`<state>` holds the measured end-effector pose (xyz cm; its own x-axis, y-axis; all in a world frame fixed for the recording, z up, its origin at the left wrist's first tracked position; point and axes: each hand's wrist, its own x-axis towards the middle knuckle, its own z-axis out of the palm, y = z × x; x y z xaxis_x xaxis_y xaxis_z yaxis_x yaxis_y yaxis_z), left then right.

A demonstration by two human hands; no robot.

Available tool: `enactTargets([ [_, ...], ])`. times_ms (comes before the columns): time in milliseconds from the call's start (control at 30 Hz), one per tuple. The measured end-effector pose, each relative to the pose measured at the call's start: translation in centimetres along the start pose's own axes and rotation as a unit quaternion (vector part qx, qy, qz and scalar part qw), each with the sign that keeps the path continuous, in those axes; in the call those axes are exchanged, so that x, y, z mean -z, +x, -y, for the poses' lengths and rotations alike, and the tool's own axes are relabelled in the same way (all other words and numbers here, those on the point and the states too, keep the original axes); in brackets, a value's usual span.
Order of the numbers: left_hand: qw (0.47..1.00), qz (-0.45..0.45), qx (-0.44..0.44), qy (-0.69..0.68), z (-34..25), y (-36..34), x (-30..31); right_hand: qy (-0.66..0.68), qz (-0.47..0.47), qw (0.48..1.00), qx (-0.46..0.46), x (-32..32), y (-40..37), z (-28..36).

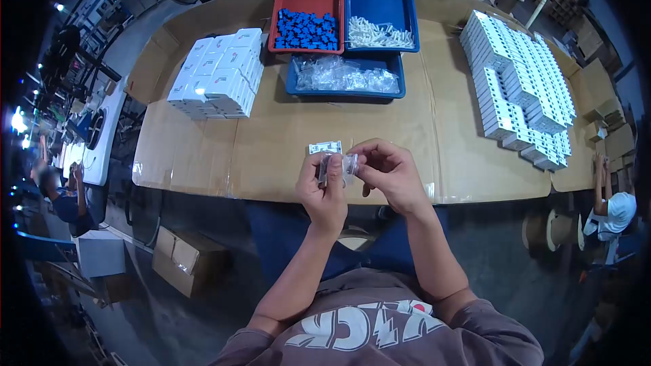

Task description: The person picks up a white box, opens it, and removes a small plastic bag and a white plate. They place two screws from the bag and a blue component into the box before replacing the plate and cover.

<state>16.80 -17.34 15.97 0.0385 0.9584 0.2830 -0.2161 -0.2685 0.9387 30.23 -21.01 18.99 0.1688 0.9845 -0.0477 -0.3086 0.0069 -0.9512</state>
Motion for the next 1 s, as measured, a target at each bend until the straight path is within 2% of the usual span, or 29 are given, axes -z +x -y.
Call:
enactTargets([
  [133,1.0,0.001,-0.001,0.006,-0.3,0.0,-0.5,0.034,-0.024,0.999,0.018,-0.4,-0.2,-0.4],
  [267,0.999,-0.01,0.035,-0.002,-0.9,-0.1,-0.6,0.005,-0.026,1.0,0.014,-0.1,-0.2,-0.6],
  [500,0.988,0.02,0.146,-0.056,-0.5,0.9,0.8,0.01,-0.018,1.0,-0.014,0.3,-0.2,-0.3],
  [567,0.994,0.041,0.097,0.002,-0.6,1.7,1.0,0.004,-0.021,1.0,-0.008,0.5,-0.2,-0.2],
  [600,0.996,0.052,0.072,0.031,-0.7,2.1,1.1,-0.045,-0.038,0.998,0.006,0.6,-0.3,-0.3],
  [633,0.99,0.086,-0.015,0.11,-1.1,2.5,1.5,-0.094,-0.053,0.994,0.02,0.7,-0.3,-0.4],
  [700,0.936,0.15,-0.188,0.259,-2.3,3.4,2.3,-0.189,-0.073,0.977,0.061,0.9,-0.2,-0.6],
  [767,0.906,0.246,-0.17,0.299,-3.5,3.6,2.8,-0.28,-0.079,0.95,0.11,1.0,-0.3,-0.7],
  [833,0.87,0.338,-0.15,0.326,-3.9,4.2,3.2,-0.26,-0.058,0.96,0.087,0.5,-0.5,-0.6],
  [867,0.879,0.323,-0.15,0.318,-3.3,4.0,3.2,-0.25,-0.047,0.964,0.077,0.3,-0.4,-0.5],
  [967,0.912,0.329,-0.051,0.24,-2.1,3.9,3.9,-0.264,-0.049,0.96,0.084,0.4,-0.4,-1.2],
  [1000,0.913,0.338,-0.045,0.226,-2.5,3.8,3.8,-0.29,-0.053,0.952,0.088,0.3,-0.6,-1.0],
])
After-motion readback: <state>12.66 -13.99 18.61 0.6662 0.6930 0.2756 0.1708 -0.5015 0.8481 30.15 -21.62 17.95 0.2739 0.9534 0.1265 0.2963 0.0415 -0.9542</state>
